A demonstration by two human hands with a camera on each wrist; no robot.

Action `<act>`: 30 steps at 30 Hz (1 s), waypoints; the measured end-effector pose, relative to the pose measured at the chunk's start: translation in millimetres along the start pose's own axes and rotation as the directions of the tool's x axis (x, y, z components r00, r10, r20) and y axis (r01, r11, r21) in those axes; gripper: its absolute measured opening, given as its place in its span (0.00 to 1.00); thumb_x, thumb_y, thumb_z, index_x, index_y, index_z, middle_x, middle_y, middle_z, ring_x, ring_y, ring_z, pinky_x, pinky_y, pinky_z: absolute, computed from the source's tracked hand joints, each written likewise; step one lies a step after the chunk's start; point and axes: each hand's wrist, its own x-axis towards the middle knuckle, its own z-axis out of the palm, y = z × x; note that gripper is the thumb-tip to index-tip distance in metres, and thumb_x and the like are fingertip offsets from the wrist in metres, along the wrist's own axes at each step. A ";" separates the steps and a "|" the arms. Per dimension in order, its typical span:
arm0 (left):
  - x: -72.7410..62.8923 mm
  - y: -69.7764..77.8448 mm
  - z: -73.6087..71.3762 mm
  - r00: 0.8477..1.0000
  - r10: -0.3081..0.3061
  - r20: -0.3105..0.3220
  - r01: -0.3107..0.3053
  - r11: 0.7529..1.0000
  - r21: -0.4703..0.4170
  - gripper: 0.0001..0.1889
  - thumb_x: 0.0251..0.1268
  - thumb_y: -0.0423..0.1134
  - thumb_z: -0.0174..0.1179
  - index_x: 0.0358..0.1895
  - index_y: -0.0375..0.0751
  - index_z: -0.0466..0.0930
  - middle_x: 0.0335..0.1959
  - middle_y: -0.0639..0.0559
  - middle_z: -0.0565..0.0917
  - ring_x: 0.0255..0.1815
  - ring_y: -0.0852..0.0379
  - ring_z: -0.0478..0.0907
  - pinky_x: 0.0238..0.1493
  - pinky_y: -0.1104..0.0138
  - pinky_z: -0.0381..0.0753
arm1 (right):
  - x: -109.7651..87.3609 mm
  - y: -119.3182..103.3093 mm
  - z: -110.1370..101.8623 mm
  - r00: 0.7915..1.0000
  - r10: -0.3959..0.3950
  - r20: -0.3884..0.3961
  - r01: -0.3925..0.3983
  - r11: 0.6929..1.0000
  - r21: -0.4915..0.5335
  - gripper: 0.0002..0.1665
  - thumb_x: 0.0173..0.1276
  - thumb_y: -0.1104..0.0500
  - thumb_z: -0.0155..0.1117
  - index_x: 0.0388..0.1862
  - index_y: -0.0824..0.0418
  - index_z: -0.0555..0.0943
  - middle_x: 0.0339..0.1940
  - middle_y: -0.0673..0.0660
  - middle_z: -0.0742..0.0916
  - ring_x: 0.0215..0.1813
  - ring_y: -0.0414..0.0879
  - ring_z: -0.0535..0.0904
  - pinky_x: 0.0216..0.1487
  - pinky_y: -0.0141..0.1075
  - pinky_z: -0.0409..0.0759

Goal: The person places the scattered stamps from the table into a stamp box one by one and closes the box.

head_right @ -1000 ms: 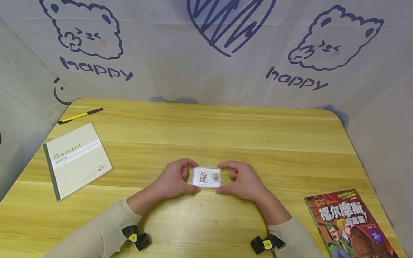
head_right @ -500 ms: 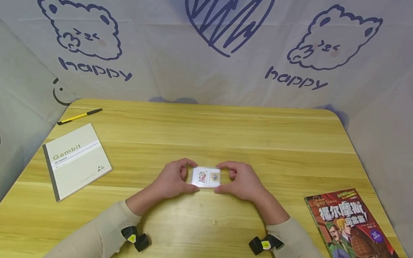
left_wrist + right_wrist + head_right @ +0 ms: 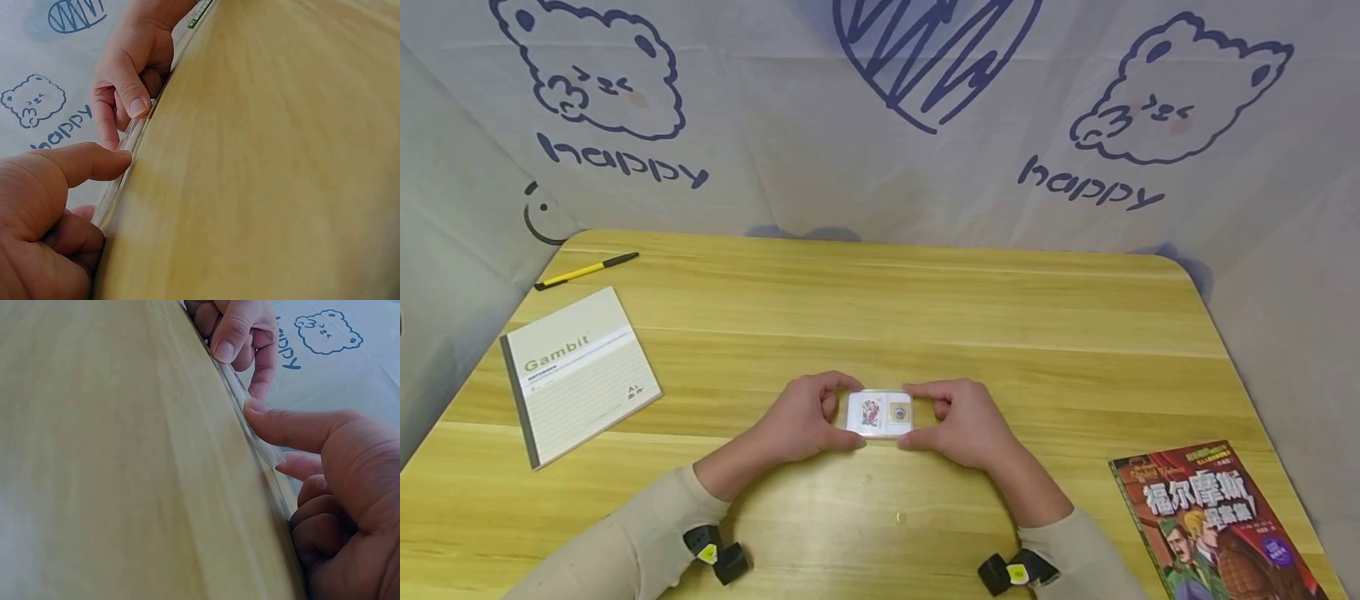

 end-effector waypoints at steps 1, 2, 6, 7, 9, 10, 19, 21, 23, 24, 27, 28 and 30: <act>-0.1 -0.1 -0.1 1.000 -0.003 0.000 0.003 1.000 -0.001 0.34 0.41 0.34 0.81 0.57 0.36 0.79 0.18 0.56 0.67 0.17 0.62 0.61 0.19 0.70 0.61 | 0.2 -0.3 0.0 1.000 0.005 -0.001 -0.005 1.000 -0.002 0.38 0.41 0.52 0.88 0.55 0.54 0.87 0.13 0.46 0.62 0.18 0.41 0.56 0.23 0.33 0.59; -0.1 -0.2 -0.1 1.000 -0.005 0.002 0.005 1.000 -0.004 0.33 0.41 0.34 0.81 0.57 0.36 0.79 0.18 0.56 0.67 0.17 0.62 0.61 0.19 0.70 0.61 | 0.3 -0.7 0.0 1.000 0.011 -0.002 -0.011 1.000 -0.005 0.38 0.41 0.52 0.88 0.55 0.54 0.87 0.13 0.46 0.63 0.19 0.41 0.56 0.23 0.33 0.60; -0.1 -0.1 -0.4 1.000 -0.007 0.004 0.007 1.000 -0.015 0.33 0.42 0.34 0.81 0.57 0.36 0.79 0.18 0.56 0.67 0.17 0.62 0.61 0.19 0.70 0.61 | 1.1 -2.9 -0.1 0.999 0.033 -0.010 -0.033 0.999 -0.014 0.38 0.39 0.51 0.89 0.54 0.54 0.87 0.14 0.47 0.65 0.20 0.42 0.58 0.24 0.34 0.61; -0.1 -0.1 -0.4 1.000 -0.007 0.004 0.007 1.000 -0.019 0.33 0.42 0.34 0.81 0.57 0.36 0.79 0.18 0.55 0.67 0.17 0.61 0.61 0.19 0.70 0.61 | 1.3 -3.3 0.0 0.999 0.035 -0.012 -0.035 0.999 -0.015 0.38 0.39 0.52 0.89 0.53 0.54 0.88 0.14 0.48 0.65 0.20 0.42 0.59 0.24 0.34 0.61; -0.1 -0.2 -0.5 1.000 -0.004 0.003 0.004 1.000 -0.021 0.33 0.42 0.33 0.81 0.57 0.35 0.79 0.19 0.54 0.67 0.18 0.61 0.62 0.19 0.70 0.61 | 1.6 -3.8 0.0 0.999 0.039 -0.014 -0.039 0.999 -0.011 0.37 0.38 0.52 0.90 0.52 0.54 0.88 0.15 0.48 0.66 0.20 0.42 0.60 0.24 0.34 0.62; 0.1 -0.4 -0.4 1.000 -0.002 0.000 0.002 1.000 -0.018 0.33 0.41 0.33 0.82 0.56 0.35 0.79 0.19 0.54 0.68 0.18 0.61 0.62 0.20 0.70 0.62 | 1.8 -3.8 0.0 0.999 0.039 -0.014 -0.039 0.999 -0.006 0.37 0.38 0.52 0.90 0.52 0.54 0.88 0.15 0.49 0.66 0.20 0.43 0.60 0.24 0.34 0.62; -0.9 -0.9 -1.1 1.000 -0.002 0.004 0.002 0.999 -0.038 0.32 0.44 0.34 0.81 0.57 0.35 0.79 0.18 0.55 0.67 0.17 0.61 0.62 0.19 0.70 0.61 | 1.4 -1.0 -0.4 1.000 0.021 0.002 -0.021 1.000 0.021 0.37 0.42 0.51 0.88 0.55 0.56 0.87 0.14 0.47 0.64 0.19 0.41 0.58 0.23 0.33 0.61; -1.8 -0.4 -1.7 1.000 -0.006 0.006 0.006 0.999 -0.050 0.32 0.45 0.34 0.80 0.58 0.35 0.79 0.17 0.55 0.66 0.16 0.61 0.61 0.19 0.70 0.61 | 1.1 -0.7 -0.6 1.000 0.008 0.007 -0.009 1.000 0.017 0.37 0.44 0.51 0.87 0.56 0.57 0.86 0.13 0.47 0.64 0.19 0.41 0.57 0.23 0.33 0.61; -2.4 0.2 -2.2 1.000 -0.007 0.007 0.007 0.999 -0.053 0.32 0.46 0.34 0.80 0.58 0.35 0.80 0.17 0.55 0.65 0.16 0.61 0.60 0.19 0.70 0.60 | 0.9 -1.0 -0.7 1.000 0.001 0.011 -0.001 1.000 0.012 0.37 0.45 0.51 0.87 0.56 0.57 0.86 0.13 0.46 0.64 0.19 0.40 0.57 0.23 0.33 0.60; -2.6 0.5 -2.4 1.000 -0.007 0.007 0.007 0.999 -0.054 0.32 0.46 0.34 0.80 0.58 0.35 0.80 0.16 0.55 0.65 0.16 0.61 0.60 0.19 0.70 0.60 | 1.0 -1.2 -0.6 1.000 -0.001 0.010 0.001 1.000 0.008 0.37 0.45 0.52 0.87 0.56 0.57 0.86 0.13 0.46 0.64 0.18 0.40 0.57 0.23 0.33 0.60; -2.7 0.6 -2.3 1.000 -0.004 0.007 0.004 0.998 -0.056 0.32 0.46 0.33 0.80 0.58 0.34 0.80 0.16 0.55 0.65 0.16 0.61 0.60 0.19 0.70 0.60 | 1.0 -2.5 -0.3 1.000 -0.002 0.000 0.002 1.000 -0.017 0.37 0.44 0.52 0.87 0.56 0.57 0.86 0.13 0.46 0.64 0.19 0.40 0.57 0.23 0.33 0.60; -2.7 0.6 -2.2 1.000 -0.003 0.007 0.004 0.998 -0.056 0.32 0.45 0.33 0.80 0.58 0.34 0.80 0.16 0.55 0.65 0.16 0.61 0.60 0.19 0.70 0.60 | 1.2 -2.9 0.0 1.000 0.001 -0.003 -0.001 1.000 -0.024 0.37 0.43 0.52 0.88 0.56 0.57 0.86 0.13 0.46 0.64 0.19 0.40 0.57 0.23 0.33 0.59; -2.6 0.2 -1.6 1.000 -0.002 0.005 0.002 0.998 -0.059 0.32 0.45 0.33 0.80 0.58 0.33 0.80 0.16 0.55 0.65 0.16 0.61 0.60 0.19 0.70 0.60 | 1.5 -3.3 0.6 1.000 0.008 -0.010 -0.009 0.999 -0.036 0.37 0.42 0.53 0.88 0.55 0.56 0.87 0.13 0.46 0.64 0.19 0.40 0.57 0.23 0.33 0.59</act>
